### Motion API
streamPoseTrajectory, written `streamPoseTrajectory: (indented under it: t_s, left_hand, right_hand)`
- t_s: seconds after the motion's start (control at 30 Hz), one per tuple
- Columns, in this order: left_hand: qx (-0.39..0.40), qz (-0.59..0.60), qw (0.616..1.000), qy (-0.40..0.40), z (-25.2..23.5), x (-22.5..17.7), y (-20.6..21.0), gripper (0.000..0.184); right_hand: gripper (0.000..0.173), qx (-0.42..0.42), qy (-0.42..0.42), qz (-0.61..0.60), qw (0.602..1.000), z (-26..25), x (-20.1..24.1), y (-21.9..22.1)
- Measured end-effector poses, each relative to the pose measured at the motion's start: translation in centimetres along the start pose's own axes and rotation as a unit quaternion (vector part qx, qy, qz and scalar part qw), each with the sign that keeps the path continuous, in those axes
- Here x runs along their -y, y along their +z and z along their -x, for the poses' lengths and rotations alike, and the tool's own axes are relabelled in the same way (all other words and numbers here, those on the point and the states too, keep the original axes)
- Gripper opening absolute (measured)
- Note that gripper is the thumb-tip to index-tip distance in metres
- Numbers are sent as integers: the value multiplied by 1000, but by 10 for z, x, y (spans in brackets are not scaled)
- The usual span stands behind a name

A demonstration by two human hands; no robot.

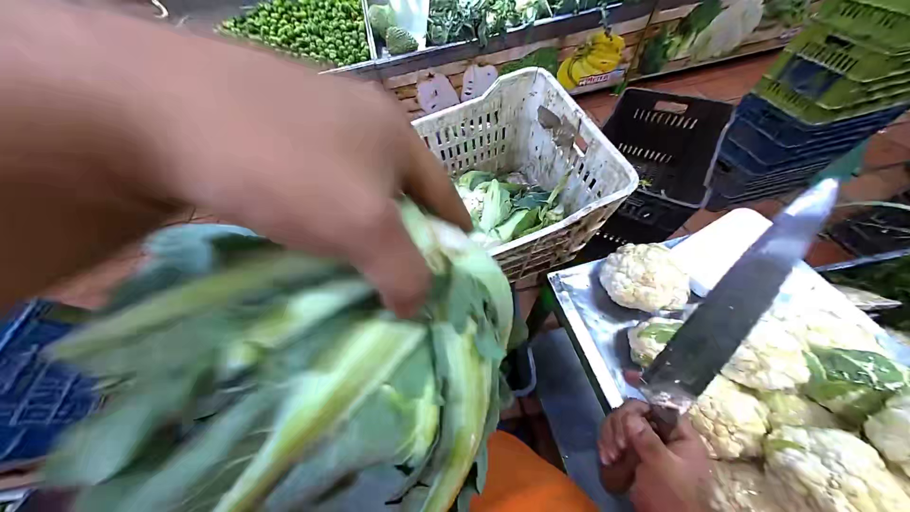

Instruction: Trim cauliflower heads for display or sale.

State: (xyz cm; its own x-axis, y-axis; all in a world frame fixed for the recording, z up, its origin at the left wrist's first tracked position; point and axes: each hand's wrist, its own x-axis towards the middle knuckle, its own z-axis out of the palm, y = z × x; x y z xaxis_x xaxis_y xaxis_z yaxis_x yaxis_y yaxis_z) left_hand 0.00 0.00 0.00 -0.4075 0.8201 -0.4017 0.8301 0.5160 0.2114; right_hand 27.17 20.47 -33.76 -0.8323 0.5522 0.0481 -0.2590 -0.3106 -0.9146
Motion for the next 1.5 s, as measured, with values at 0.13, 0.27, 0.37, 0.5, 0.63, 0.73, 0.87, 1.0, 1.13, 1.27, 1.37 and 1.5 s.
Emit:
streamPoseTrajectory:
  t_s: [0.13, 0.27, 0.37, 0.5, 0.63, 0.73, 0.87, 1.0, 1.13, 1.27, 1.37, 1.5]
  left_hand:
    - [201, -32, 977, -58, -62, -21, 83, 29]
    - [216, -80, 958, 173, -136, 28, 215, 46]
    - [337, -150, 927, 72, -164, 2, 266, 55]
    - [332, -54, 940, -52, -190, -10, 301, 52]
    - [290, 23, 955, -62, -190, -5, 302, 45]
    - [209, 24, 974, -84, -154, -2, 291, 63]
    - [91, -4, 989, -116, -79, 1, 289, 101]
    - [41, 75, 990, -115, -59, 30, 326, 100]
    - [-16, 156, 978, -136, -43, 54, 347, 94]
    - [-19, 181, 969, -167, -41, 56, 349, 93]
    - [-3, 178, 967, -181, -48, 52, 344, 91]
    - [-7, 166, 970, -175, -51, 48, 344, 87]
  right_hand:
    - [33, 60, 40, 12, 997, -3, -29, 13]
    - [34, 112, 80, 72, 988, -3, -69, 22]
    - [54, 136, 121, 126, 975, -2, -98, 32]
    - [76, 128, 170, 200, 956, -4, -131, 30]
    - [76, 125, 187, 254, 941, -8, -142, 29]
    - [71, 123, 224, 270, 928, -11, -146, 35]
    - [65, 116, 244, 265, 926, -13, -146, 35]
    - [34, 133, 192, 376, 897, 3, -128, 15]
    - [53, 178, 200, 501, 823, 40, -63, -10]
    - [48, 259, 171, 554, 772, 70, -4, -21]
    - [37, 308, 170, 579, 736, 82, 21, -26]
    - [43, 361, 220, 621, 660, 91, 36, -29]
